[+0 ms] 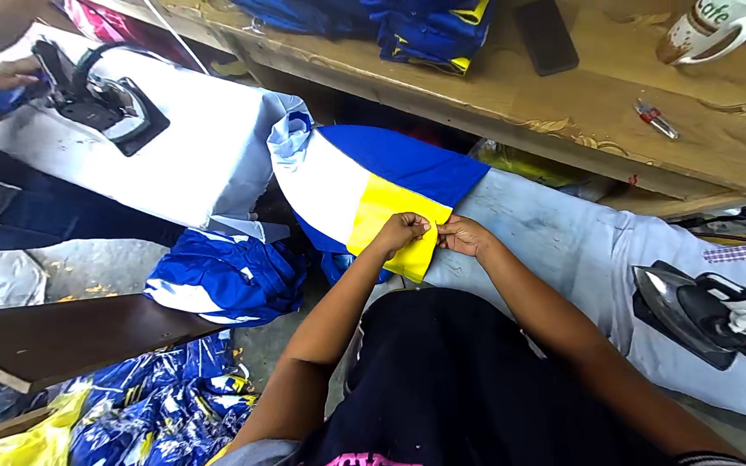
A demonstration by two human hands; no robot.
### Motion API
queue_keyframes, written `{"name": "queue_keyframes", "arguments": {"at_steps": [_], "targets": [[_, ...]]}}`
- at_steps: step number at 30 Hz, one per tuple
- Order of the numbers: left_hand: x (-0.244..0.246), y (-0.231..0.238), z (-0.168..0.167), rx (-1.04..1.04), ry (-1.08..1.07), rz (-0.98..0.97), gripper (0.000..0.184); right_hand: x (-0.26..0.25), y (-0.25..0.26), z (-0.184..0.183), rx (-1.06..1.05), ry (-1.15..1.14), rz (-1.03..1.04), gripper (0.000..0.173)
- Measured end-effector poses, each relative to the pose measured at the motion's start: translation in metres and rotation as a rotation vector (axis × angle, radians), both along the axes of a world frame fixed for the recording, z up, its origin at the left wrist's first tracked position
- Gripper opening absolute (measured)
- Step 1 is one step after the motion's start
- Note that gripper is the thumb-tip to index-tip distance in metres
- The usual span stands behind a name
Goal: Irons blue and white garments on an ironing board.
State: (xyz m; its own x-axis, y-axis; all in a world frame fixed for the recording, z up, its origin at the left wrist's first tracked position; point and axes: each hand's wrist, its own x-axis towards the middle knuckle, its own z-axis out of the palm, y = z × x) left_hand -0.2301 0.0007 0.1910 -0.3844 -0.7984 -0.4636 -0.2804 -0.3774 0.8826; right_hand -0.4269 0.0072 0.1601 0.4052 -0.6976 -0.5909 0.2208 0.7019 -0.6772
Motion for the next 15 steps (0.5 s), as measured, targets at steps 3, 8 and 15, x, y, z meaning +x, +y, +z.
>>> {"name": "queue_keyframes", "arguments": {"at_steps": [3, 8, 15], "targets": [[0.0, -0.002, 0.0, 0.004, 0.005, -0.002, 0.013, -0.002, -0.004, 0.001, 0.013, -0.009, 0.016, 0.018], [0.001, -0.006, 0.002, 0.027, 0.005, 0.005, 0.012, 0.005, -0.007, 0.008, 0.024, 0.044, 0.003, 0.02], [0.0, -0.012, 0.011, -0.036, -0.114, -0.036, 0.014, 0.01, -0.008, 0.012, 0.15, 0.078, 0.014, 0.012]]}}
